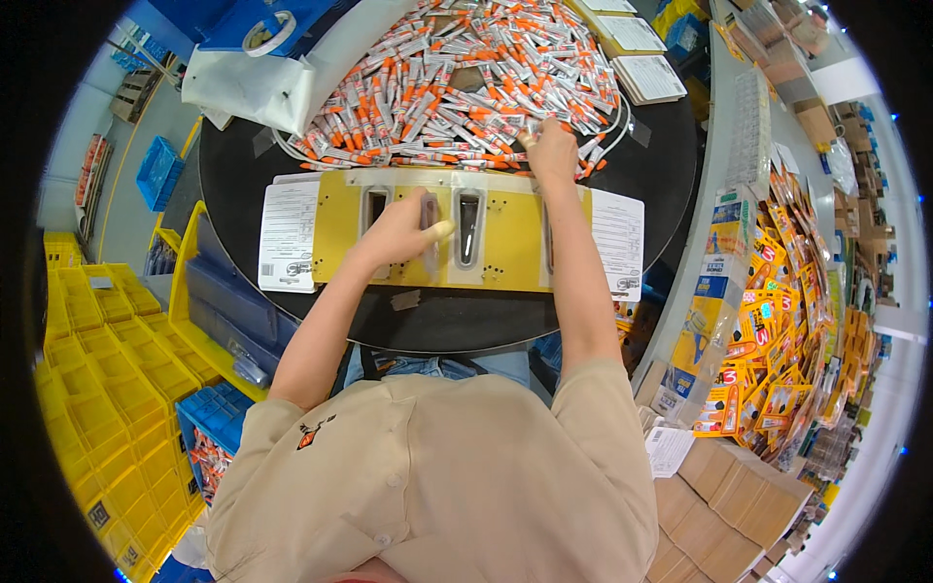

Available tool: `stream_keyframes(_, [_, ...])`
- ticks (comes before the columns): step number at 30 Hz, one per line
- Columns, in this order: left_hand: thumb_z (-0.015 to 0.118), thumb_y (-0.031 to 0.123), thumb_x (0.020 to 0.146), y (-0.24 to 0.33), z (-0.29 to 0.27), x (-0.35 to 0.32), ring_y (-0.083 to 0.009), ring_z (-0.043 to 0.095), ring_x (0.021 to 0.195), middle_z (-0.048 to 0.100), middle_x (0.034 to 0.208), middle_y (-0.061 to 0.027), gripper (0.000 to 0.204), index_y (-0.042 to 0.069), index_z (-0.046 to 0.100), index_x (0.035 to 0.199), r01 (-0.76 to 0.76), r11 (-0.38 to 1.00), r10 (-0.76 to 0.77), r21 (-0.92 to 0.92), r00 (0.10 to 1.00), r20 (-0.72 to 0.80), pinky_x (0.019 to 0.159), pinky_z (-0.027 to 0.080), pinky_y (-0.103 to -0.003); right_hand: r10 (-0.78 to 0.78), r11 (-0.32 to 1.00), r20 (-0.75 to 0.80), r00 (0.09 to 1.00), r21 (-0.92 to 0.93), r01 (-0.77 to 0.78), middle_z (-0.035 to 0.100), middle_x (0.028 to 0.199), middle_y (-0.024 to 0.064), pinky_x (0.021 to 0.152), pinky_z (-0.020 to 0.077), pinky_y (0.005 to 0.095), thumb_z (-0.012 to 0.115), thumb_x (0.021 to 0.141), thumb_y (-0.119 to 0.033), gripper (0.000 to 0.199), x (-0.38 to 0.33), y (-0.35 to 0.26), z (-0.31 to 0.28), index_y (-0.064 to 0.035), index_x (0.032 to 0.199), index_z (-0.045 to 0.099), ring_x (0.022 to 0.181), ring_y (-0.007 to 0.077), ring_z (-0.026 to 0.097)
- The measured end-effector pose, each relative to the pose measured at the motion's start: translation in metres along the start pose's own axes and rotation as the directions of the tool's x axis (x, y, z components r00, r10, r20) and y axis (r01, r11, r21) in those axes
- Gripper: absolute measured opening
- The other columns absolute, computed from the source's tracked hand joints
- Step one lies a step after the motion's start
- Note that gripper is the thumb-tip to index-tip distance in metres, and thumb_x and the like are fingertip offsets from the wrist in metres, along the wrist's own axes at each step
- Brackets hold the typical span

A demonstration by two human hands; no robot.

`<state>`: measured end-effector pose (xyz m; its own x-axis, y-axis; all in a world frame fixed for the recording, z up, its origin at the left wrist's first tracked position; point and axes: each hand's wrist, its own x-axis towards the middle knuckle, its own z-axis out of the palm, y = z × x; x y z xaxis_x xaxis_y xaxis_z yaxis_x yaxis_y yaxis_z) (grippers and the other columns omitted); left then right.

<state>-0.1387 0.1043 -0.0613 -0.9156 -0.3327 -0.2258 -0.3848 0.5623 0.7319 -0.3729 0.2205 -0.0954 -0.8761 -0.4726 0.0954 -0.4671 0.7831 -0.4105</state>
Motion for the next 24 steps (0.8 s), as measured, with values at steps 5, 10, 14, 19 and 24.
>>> stream_keyframes(5, [0.071,0.018,0.076,-0.041,-0.024,-0.015,-0.0316,0.063,0.077,0.064,0.081,-0.014,0.027,0.004,0.056,0.093,0.068,0.982,-0.091,-0.178,0.988,-0.122,0.07,0.049,-0.039,-0.115,0.747,0.085,0.99,0.664,0.03,0.067,0.08,0.0088,0.063,0.0496,0.03,0.059,0.089,-0.009,0.043,-0.05,-0.012,-0.015,-0.007,0.131,0.05,0.068,0.0136,0.064])
stream_keyframes(10, [0.076,0.034,0.075,-0.044,-0.043,-0.012,-0.0312,0.063,0.074,0.065,0.08,-0.0128,0.043,0.004,0.056,0.098,0.195,0.947,-0.161,0.254,0.976,-0.15,0.066,0.048,-0.039,-0.242,0.81,0.29,0.926,0.586,0.028,0.063,0.105,0.0085,0.06,0.0484,0.0252,0.059,0.086,0.002,0.036,-0.117,-0.033,-0.006,-0.003,0.122,0.057,0.07,0.0096,0.06])
stream_keyframes(14, [0.076,0.04,0.074,-0.04,-0.062,-0.028,-0.0326,0.064,0.077,0.065,0.08,-0.0123,0.047,0.005,0.057,0.099,0.333,0.873,-0.28,0.356,0.94,-0.194,0.067,0.048,-0.039,-0.396,0.819,0.077,0.915,0.48,0.314,0.059,0.121,0.0088,0.065,0.0499,0.0271,0.062,0.082,0.004,0.028,-0.13,-0.034,-0.001,0.0001,0.111,0.063,0.074,0.0123,0.061])
stream_keyframes(19, [0.067,0.026,0.082,-0.048,-0.063,-0.012,-0.0324,0.063,0.082,0.065,0.083,-0.0133,0.028,0.005,0.063,0.1,0.137,0.949,-0.031,0.283,0.937,-0.348,0.07,0.049,-0.04,-0.324,0.762,0.209,0.923,0.636,0.123,0.059,0.123,0.0075,0.067,0.0499,0.0269,0.061,0.084,0.002,0.025,-0.128,-0.028,-0.004,-0.0028,0.107,0.066,0.076,0.0162,0.061])
stream_keyframes(24, [0.063,0.015,0.082,-0.058,-0.048,0.07,-0.0304,0.062,0.09,0.066,0.087,-0.0126,0.017,0.005,0.067,0.094,0.042,0.841,0.214,0.539,0.889,-0.405,0.074,0.049,-0.042,-0.027,0.831,-0.113,0.993,0.55,0.085,0.064,0.112,0.0095,0.082,0.0482,0.034,0.065,0.084,-0.011,0.026,-0.111,0.042,-0.035,-0.0072,0.11,0.066,0.094,0.0253,0.062])
